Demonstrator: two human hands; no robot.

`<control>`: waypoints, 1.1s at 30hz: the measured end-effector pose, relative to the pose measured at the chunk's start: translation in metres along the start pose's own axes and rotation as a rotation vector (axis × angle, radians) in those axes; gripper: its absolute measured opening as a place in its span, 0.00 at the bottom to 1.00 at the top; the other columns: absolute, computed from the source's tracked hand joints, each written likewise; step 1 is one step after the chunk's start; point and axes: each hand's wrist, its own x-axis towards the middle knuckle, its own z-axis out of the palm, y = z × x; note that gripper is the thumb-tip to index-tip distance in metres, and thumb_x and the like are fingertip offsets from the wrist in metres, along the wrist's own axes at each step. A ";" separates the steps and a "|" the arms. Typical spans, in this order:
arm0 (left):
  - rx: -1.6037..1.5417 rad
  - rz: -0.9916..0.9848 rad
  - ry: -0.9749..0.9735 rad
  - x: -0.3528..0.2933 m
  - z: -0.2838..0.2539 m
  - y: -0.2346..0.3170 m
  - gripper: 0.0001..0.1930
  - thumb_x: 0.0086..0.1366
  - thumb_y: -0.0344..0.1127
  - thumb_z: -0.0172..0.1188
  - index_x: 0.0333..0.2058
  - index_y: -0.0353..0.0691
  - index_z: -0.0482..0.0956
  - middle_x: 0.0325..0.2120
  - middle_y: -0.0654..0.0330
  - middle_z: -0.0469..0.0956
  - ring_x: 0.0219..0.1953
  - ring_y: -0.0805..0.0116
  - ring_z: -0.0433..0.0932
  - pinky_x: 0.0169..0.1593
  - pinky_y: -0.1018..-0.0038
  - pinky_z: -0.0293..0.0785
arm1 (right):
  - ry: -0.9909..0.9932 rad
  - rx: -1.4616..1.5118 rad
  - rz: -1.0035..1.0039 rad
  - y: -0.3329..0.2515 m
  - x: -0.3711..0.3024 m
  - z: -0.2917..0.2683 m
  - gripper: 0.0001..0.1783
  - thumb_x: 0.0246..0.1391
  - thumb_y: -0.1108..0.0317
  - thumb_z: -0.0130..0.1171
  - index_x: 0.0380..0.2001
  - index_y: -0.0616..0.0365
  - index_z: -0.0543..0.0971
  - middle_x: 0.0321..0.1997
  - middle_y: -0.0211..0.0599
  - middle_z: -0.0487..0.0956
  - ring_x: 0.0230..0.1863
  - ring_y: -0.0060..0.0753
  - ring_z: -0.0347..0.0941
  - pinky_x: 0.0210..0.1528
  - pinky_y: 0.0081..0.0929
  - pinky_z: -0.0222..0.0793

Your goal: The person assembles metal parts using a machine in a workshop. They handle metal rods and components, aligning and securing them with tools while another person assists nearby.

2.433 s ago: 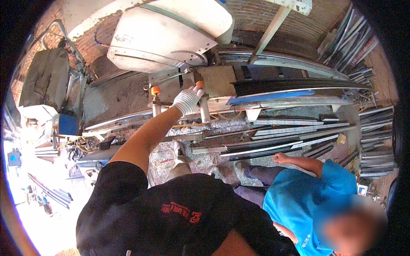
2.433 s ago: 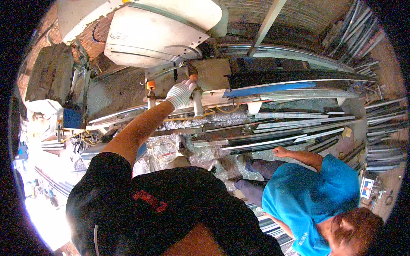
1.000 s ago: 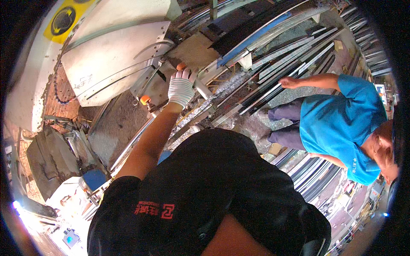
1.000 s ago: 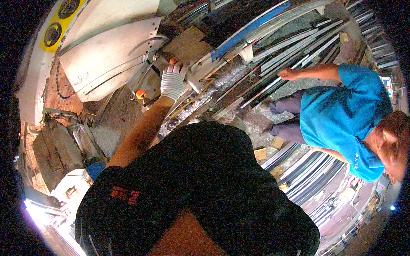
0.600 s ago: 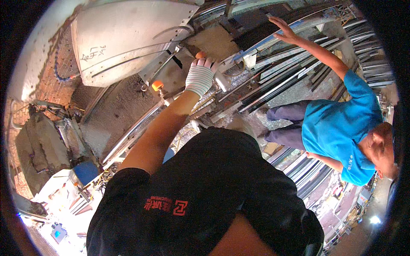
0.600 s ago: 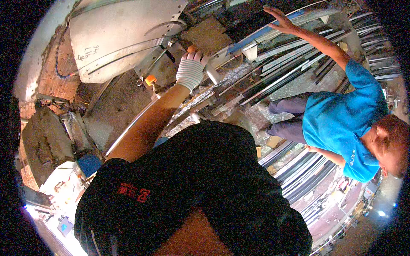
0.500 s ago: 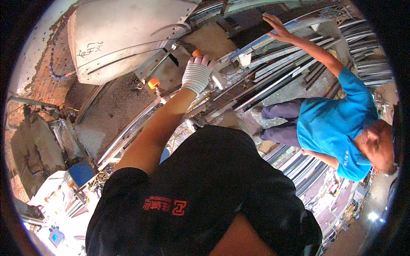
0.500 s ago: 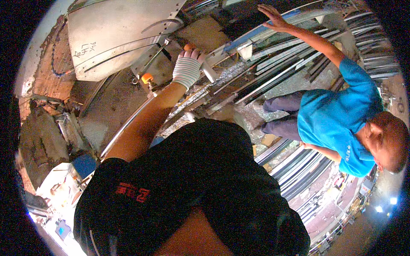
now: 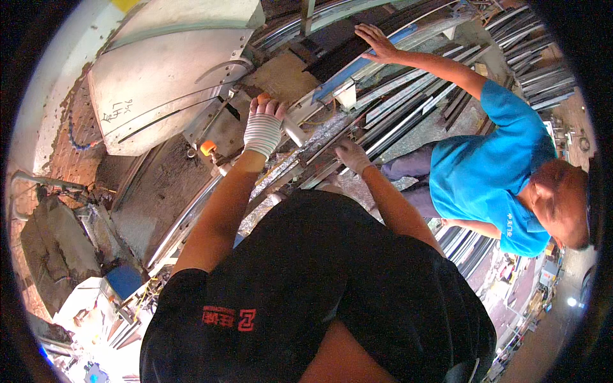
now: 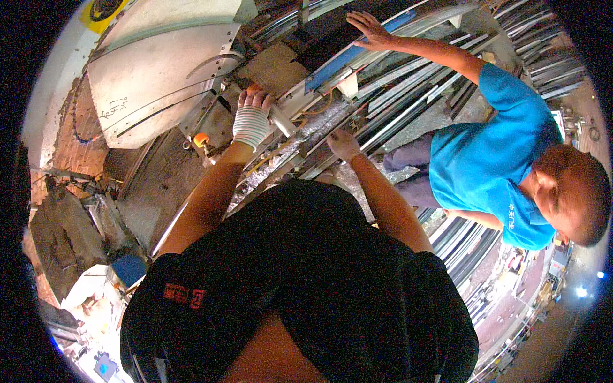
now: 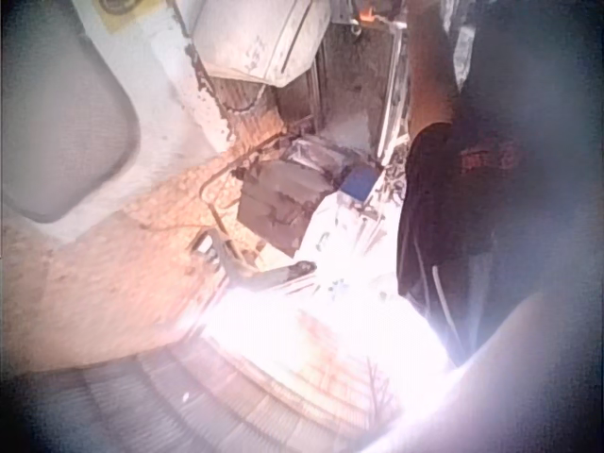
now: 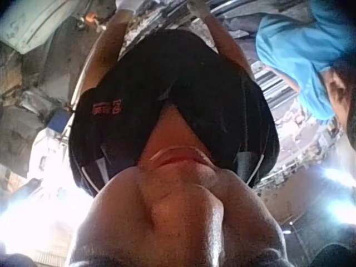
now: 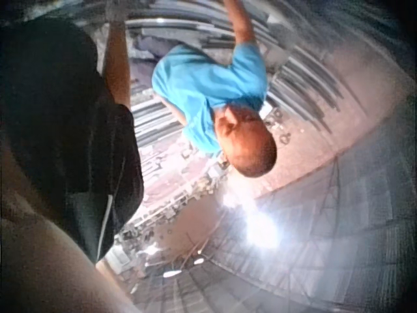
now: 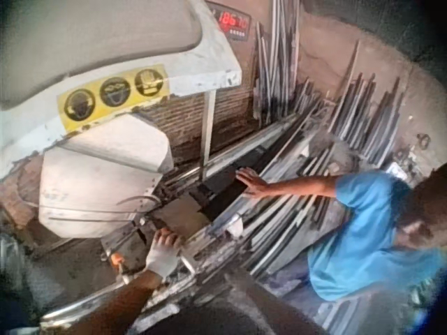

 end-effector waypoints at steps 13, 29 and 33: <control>-0.053 0.019 0.178 0.000 0.004 0.003 0.35 0.51 0.37 0.65 0.61 0.42 0.69 0.53 0.53 0.74 0.60 0.53 0.71 0.70 0.45 0.57 | 0.094 0.518 0.008 -0.064 0.117 0.046 0.22 0.58 0.63 0.63 0.51 0.65 0.78 0.51 0.48 0.82 0.53 0.45 0.79 0.54 0.38 0.73; -0.043 0.027 0.073 -0.004 -0.004 0.001 0.34 0.51 0.45 0.66 0.59 0.49 0.71 0.53 0.61 0.76 0.60 0.57 0.72 0.72 0.51 0.56 | -0.346 -0.312 -0.463 -0.086 0.158 0.021 0.33 0.61 0.45 0.47 0.66 0.45 0.67 0.70 0.39 0.68 0.69 0.43 0.64 0.70 0.47 0.59; 0.046 0.025 0.198 -0.002 0.002 0.003 0.25 0.59 0.39 0.58 0.58 0.51 0.72 0.53 0.64 0.76 0.58 0.59 0.74 0.71 0.52 0.59 | -0.060 -0.245 -0.965 -0.076 0.159 0.020 0.26 0.56 0.55 0.58 0.58 0.49 0.72 0.57 0.47 0.76 0.62 0.48 0.71 0.64 0.43 0.65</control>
